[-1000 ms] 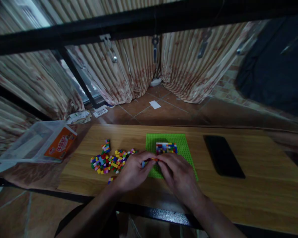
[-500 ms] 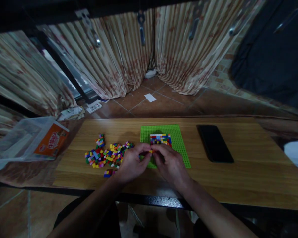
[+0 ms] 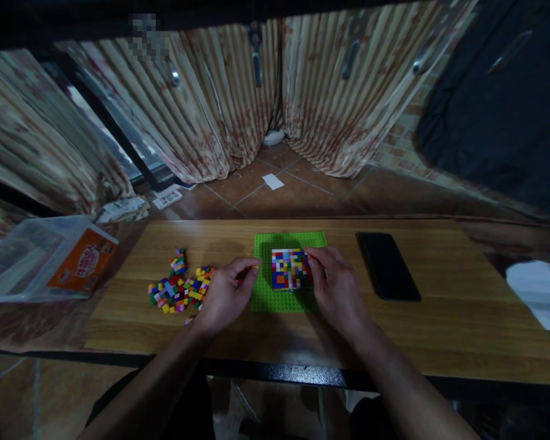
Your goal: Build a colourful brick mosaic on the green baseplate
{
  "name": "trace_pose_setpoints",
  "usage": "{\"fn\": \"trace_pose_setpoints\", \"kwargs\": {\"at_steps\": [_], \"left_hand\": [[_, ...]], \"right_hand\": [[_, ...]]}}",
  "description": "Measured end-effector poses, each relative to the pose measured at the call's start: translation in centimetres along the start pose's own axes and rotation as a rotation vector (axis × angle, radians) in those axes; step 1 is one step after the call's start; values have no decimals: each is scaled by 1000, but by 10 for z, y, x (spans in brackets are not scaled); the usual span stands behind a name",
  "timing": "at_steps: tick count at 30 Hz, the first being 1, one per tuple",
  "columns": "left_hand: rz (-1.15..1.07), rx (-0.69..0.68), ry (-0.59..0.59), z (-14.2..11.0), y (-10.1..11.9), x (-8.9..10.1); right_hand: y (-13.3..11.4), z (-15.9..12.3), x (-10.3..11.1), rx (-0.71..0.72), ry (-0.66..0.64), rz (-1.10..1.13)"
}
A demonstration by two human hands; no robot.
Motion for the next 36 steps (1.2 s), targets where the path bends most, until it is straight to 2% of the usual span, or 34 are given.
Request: {"fn": "trace_pose_setpoints", "kwargs": {"at_steps": [4,13,21,29,36], "left_hand": [[9,-39,-24,0,-4,-3],[123,-165,-50,-2,-7,-10],[153,-170,-42,0,-9,-5],[165,-177,-58,0,-10,-5],[175,-180,-51,0,-10,-5]], "right_hand": [[10,5,1,-37,-13,-3],[19,5,-10,-88,-42,45],[37,12,-17,-257,-109,292],[36,13,-17,-301,-153,354],[42,11,-26,-458,-154,505]]}}
Point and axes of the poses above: each hand's wrist, its own z-axis towards the middle knuckle, its own x-axis out of the back of the hand, y = z × x, the point moved 2 cm from there along z, towards the middle knuckle, and after that the axes turned 15 degrees about -x, right-handed, at the moved point
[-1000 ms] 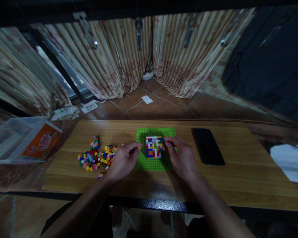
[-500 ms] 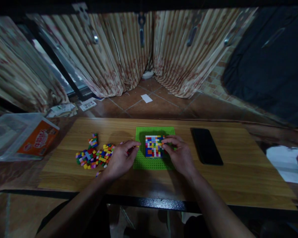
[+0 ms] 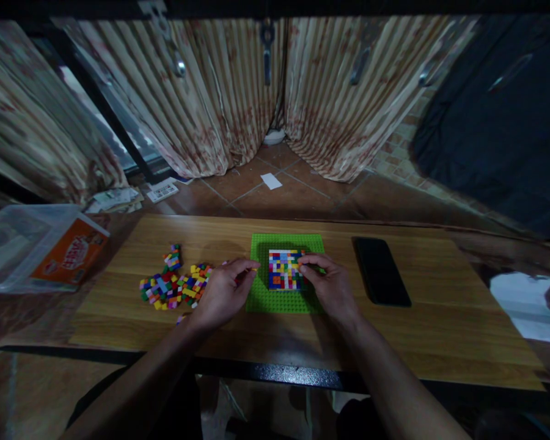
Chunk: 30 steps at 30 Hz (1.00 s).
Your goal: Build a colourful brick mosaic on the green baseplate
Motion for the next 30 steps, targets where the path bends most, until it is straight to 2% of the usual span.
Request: {"fn": "trace_pose_setpoints", "kwargs": {"at_steps": [5,9,17,22,30], "left_hand": [[12,-12,12,0,0,1],[16,-16,14,-1,-1,1],[14,-13,14,0,0,2],[1,0,16,-1,1,3],[-6,5,17,1,1,4]], "right_hand": [[6,-1,-4,-122,3,169],[4,-3,-5,-130,11,177],[-10,-9,5,156,80,-271],[-12,-9,7,217,47,-343],[-17,-7,9,404,14,-529]]}}
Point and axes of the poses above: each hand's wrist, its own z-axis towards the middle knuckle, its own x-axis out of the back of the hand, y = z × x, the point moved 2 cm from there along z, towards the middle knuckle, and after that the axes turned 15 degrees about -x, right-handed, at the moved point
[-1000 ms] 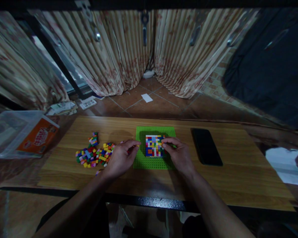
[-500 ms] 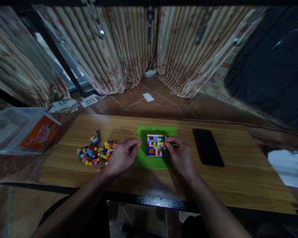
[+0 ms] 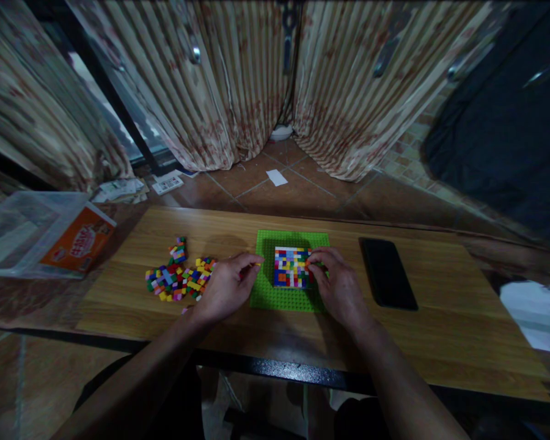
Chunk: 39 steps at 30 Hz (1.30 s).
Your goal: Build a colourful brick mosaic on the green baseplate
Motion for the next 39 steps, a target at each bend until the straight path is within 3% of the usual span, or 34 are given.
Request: {"fn": "trace_pose_setpoints", "kwargs": {"at_steps": [10,14,21,25,39], "left_hand": [[-1,-18,4,-2,-1,-2],[8,-17,-18,-2,-1,-3],[18,-14,-27,-2,-1,-4],[37,-16,-52,-2,-1,-4],[79,-25,-159,-5,2,-13]], "right_hand": [[-1,2,-1,46,-22,-82],[-2,0,-2,-42,16,7],[12,3,-13,-395,23,361],[18,6,-17,-516,-11,594],[15,7,-22,-553,15,626]]}}
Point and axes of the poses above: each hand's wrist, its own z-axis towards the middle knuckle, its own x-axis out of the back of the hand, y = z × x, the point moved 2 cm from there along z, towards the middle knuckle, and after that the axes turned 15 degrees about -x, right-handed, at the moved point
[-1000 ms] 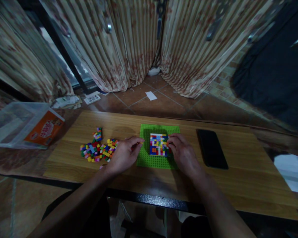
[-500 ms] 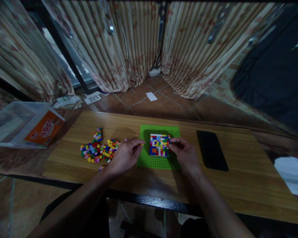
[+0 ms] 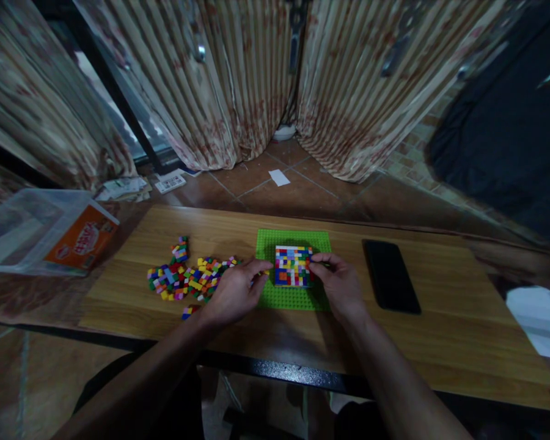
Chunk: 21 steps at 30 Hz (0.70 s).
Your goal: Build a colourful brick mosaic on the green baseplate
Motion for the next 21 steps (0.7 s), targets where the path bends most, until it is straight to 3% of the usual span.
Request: {"fn": "trace_pose_setpoints", "kwargs": {"at_steps": [15,21], "left_hand": [[55,23,-111,1,-4,1],[32,67,-128,3,-4,1]], "right_hand": [[-8,9,-10,5,-135,-71],[-4,11,-12,59,-129,-66]]}}
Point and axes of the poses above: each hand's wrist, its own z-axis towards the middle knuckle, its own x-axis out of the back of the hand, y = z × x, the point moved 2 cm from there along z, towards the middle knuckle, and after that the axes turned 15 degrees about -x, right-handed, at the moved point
